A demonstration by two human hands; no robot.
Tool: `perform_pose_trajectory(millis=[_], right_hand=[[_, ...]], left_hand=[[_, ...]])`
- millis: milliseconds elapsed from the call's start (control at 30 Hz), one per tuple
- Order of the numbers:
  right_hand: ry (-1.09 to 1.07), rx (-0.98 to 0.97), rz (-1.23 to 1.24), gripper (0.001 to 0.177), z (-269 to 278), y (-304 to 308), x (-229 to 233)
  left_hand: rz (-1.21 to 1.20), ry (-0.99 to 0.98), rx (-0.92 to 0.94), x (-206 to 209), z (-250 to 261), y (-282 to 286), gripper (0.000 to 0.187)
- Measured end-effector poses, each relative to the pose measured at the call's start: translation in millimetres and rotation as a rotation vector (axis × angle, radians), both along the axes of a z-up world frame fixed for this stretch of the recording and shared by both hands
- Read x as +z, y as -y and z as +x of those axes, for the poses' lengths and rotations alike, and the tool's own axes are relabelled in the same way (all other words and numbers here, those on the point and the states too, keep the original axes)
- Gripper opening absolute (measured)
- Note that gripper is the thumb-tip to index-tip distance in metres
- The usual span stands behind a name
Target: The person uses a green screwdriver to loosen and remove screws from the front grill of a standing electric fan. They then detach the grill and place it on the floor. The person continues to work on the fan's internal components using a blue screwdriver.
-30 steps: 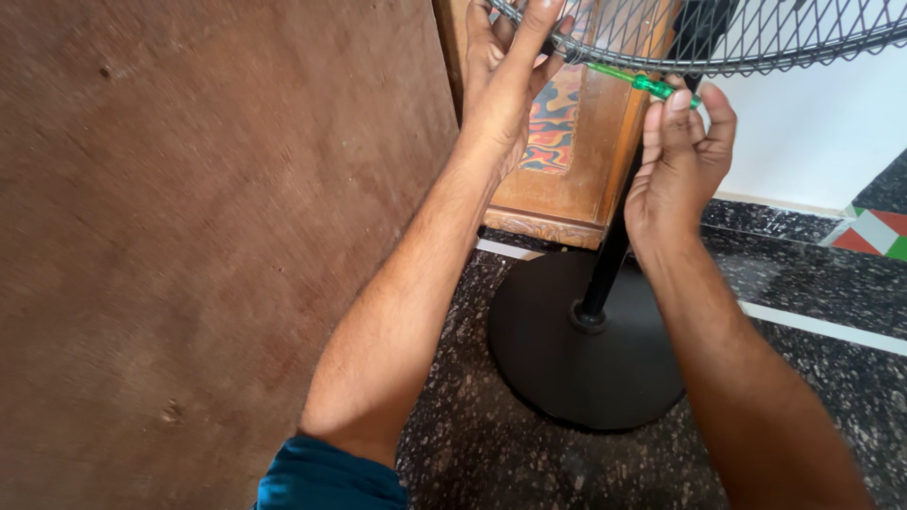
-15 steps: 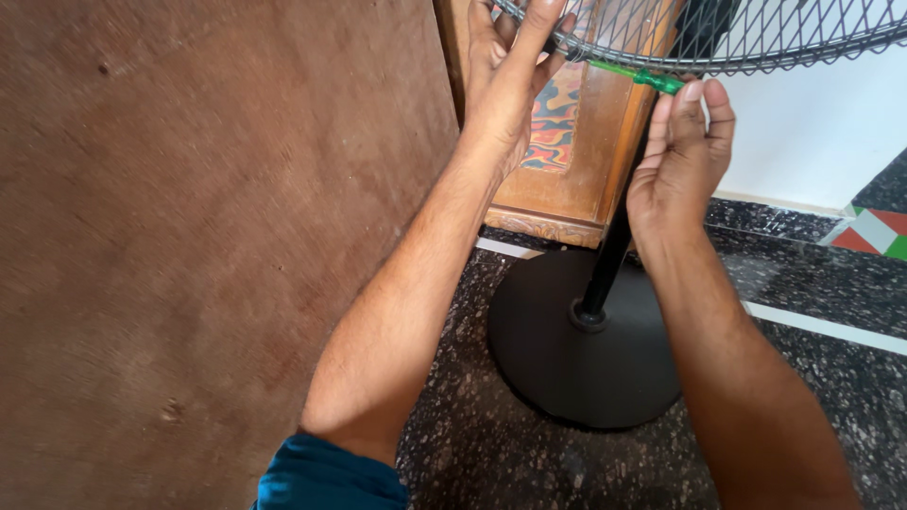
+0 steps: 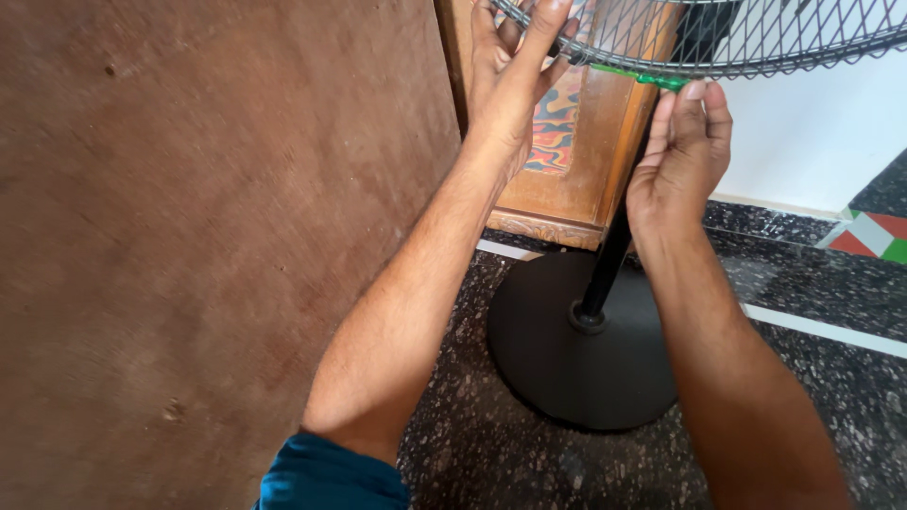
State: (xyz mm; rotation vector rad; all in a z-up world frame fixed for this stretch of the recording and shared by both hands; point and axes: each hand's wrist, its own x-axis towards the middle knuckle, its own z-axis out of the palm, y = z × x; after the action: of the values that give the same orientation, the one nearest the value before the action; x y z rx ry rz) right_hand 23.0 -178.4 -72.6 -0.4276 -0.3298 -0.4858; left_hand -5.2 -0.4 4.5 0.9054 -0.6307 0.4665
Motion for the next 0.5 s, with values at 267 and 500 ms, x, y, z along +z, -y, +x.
perform_pose_trajectory(millis=[267,500], right_hand=[[-0.073,-0.021,-0.006,0.019,2.9,-0.7,-4.2],[-0.022,-0.023,-0.003,0.022,4.1,5.1,-4.5]], left_hand=[[0.001,-0.040,0.016,3.5,-8.9,2.7,0.061],[0.019,-0.025,0.056,1.9,-8.6,3.0,0.061]])
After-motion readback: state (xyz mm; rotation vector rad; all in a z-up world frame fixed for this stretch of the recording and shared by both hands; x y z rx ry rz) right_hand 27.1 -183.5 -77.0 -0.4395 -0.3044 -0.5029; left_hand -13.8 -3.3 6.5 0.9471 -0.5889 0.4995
